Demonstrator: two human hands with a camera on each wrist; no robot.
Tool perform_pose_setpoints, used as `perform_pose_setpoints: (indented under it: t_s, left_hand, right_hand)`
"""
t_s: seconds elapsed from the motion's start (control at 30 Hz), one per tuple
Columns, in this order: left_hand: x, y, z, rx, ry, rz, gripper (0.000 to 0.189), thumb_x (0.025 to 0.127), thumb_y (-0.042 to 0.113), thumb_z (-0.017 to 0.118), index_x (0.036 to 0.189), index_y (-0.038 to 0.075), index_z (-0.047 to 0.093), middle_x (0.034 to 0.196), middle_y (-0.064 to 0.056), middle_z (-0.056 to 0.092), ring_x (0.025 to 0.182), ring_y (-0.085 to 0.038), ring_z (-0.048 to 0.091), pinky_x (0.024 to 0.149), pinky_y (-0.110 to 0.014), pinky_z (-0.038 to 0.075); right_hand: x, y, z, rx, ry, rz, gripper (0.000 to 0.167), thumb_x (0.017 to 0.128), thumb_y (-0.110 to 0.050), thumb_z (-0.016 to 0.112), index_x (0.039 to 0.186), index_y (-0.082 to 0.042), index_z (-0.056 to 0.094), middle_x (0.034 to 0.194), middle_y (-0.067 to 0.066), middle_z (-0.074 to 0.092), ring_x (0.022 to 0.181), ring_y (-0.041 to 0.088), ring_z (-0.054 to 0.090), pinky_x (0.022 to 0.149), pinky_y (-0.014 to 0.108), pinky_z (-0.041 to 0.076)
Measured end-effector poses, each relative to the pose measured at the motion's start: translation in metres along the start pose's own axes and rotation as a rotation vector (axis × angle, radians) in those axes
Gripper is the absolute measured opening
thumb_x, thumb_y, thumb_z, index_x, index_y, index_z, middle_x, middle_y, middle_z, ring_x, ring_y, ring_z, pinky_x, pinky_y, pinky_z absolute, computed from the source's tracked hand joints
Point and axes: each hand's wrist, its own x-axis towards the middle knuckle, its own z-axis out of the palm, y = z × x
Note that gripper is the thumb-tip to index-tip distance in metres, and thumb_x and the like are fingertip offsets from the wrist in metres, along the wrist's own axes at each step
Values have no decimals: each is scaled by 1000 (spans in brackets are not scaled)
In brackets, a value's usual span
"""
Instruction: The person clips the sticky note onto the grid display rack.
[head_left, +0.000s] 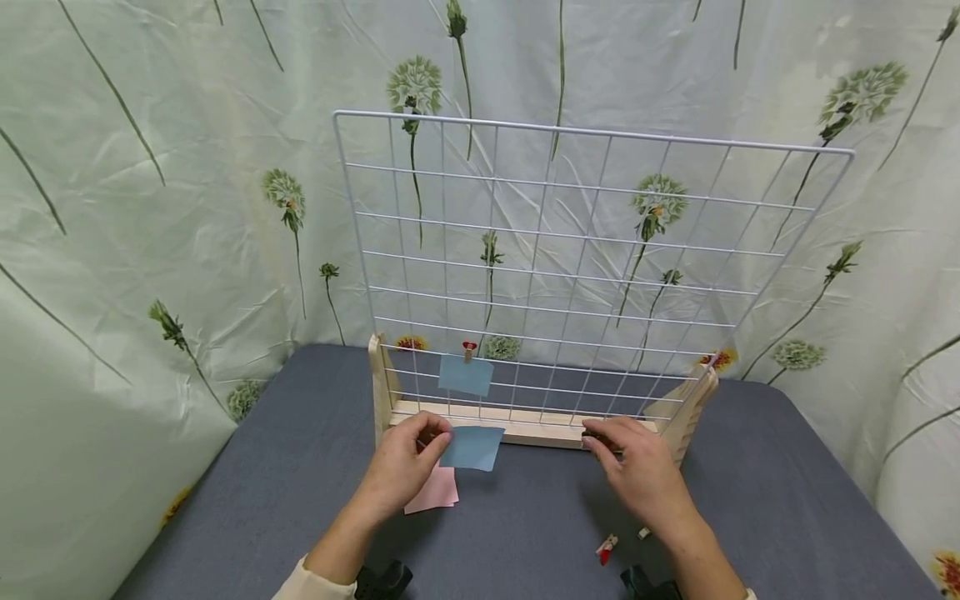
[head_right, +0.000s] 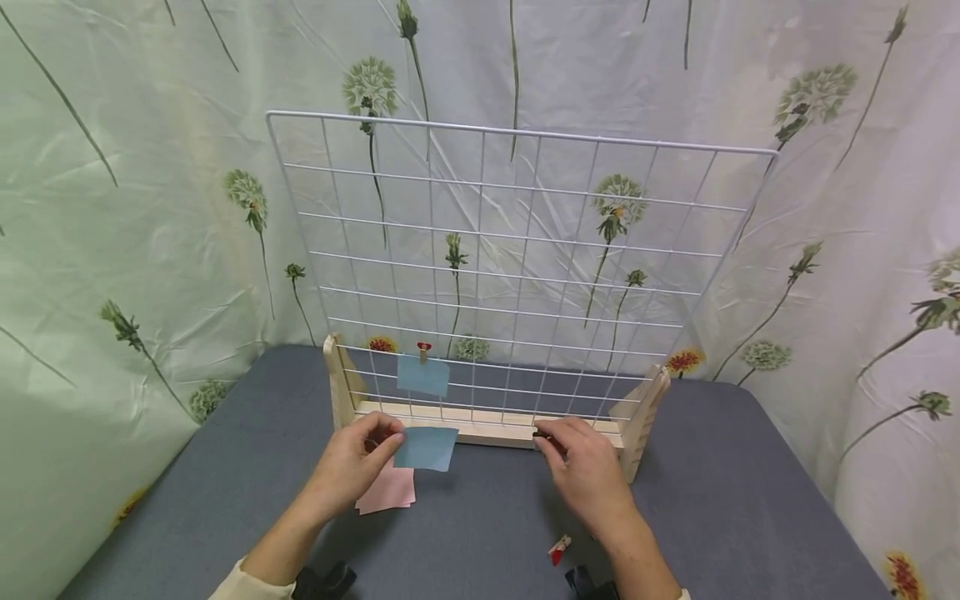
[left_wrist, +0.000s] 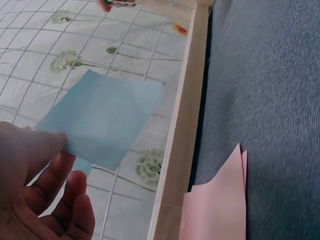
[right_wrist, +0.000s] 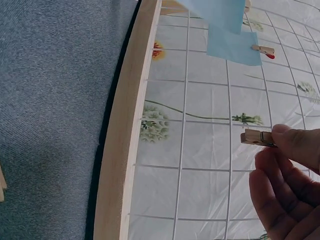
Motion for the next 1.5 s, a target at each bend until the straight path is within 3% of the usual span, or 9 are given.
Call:
perform_pose_setpoints:
  t_s: [0.3, 0.57, 0.83, 1.13, 1.5]
  left_hand:
    - [7, 6, 20, -56, -10, -9, 6, 95, 14, 73, 98, 15, 68, 84, 2, 66, 73, -10, 55, 64, -22, 46]
    - [18, 13, 42, -75, 34, -13, 8, 94, 17, 75, 101, 15, 72, 94, -1, 73, 74, -9, 58, 63, -21, 48]
    - [28, 18, 62, -145, 48, -38, 10, 95, 19, 73, 102, 13, 74, 95, -4, 72, 69, -9, 55, 57, -21, 45]
    - [40, 19, 85, -215, 133, -84, 7, 93, 20, 75, 97, 14, 76, 89, -2, 73, 66, -9, 49, 61, -22, 42]
    - [47, 22, 101, -255, 257, -104, 8, 91, 19, 77, 97, 14, 78, 91, -4, 74, 62, -7, 49, 57, -22, 41]
  right_hand:
    - [4, -1, -5, -26, 11, 2, 25, 79, -5, 85, 103, -9, 78, 91, 3, 77, 78, 14, 72, 66, 33, 57]
    - [5, -1, -7, -33, 3, 34, 25, 81, -4, 84, 105, -8, 78, 92, 4, 76, 77, 14, 70, 65, 33, 56]
    - [7, 0, -3, -26, 50, -7, 26, 78, 0, 85, 103, -7, 78, 87, 3, 75, 73, 12, 70, 62, 29, 55]
    - [7, 2, 2, -13, 75, -18, 26, 77, 1, 85, 101, -5, 78, 88, 4, 75, 73, 14, 70, 63, 30, 55]
    - [8, 4, 2, -28, 86, 6, 23, 77, -3, 86, 98, -8, 78, 87, 3, 74, 73, 13, 69, 63, 32, 55]
